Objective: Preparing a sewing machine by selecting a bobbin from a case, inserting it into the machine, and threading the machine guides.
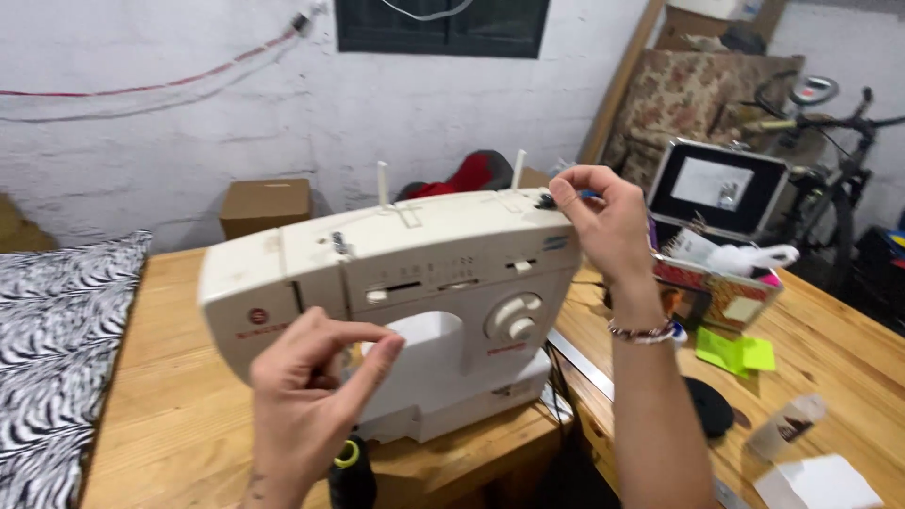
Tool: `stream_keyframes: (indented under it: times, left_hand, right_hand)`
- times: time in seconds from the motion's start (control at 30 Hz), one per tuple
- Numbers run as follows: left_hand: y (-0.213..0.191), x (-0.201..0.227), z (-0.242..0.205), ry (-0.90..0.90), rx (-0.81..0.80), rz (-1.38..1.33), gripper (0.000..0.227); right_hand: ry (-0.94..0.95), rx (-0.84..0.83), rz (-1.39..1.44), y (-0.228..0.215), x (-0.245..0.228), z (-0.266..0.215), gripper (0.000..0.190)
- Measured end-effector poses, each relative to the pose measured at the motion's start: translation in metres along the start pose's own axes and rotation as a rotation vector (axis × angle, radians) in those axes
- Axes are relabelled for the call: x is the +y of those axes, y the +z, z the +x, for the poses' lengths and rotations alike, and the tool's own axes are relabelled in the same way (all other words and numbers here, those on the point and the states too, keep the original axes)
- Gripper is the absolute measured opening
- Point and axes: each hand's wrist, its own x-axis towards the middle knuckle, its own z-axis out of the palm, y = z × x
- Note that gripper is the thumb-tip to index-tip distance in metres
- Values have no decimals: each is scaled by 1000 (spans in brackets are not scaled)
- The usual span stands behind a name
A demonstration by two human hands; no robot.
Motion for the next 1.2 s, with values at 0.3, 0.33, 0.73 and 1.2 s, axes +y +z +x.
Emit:
stream_keyframes:
  times: [0.3, 0.33, 0.73, 1.2]
  left_hand:
    - [8, 8, 6, 70, -3, 16, 6]
    - [10, 9, 7, 75, 0, 13, 6]
    - [23, 11, 10, 85, 3, 63, 3]
    - [25, 11, 17, 30, -65, -23, 4]
  right_hand:
    - [261, -213, -341, -12, -28, 31, 17]
    - [265, -214, -358, -14, -31, 28, 17]
    - [-374, -330, -515, -38, -24, -5, 15]
    - [-378, -341, -1090, -28, -23, 25, 13]
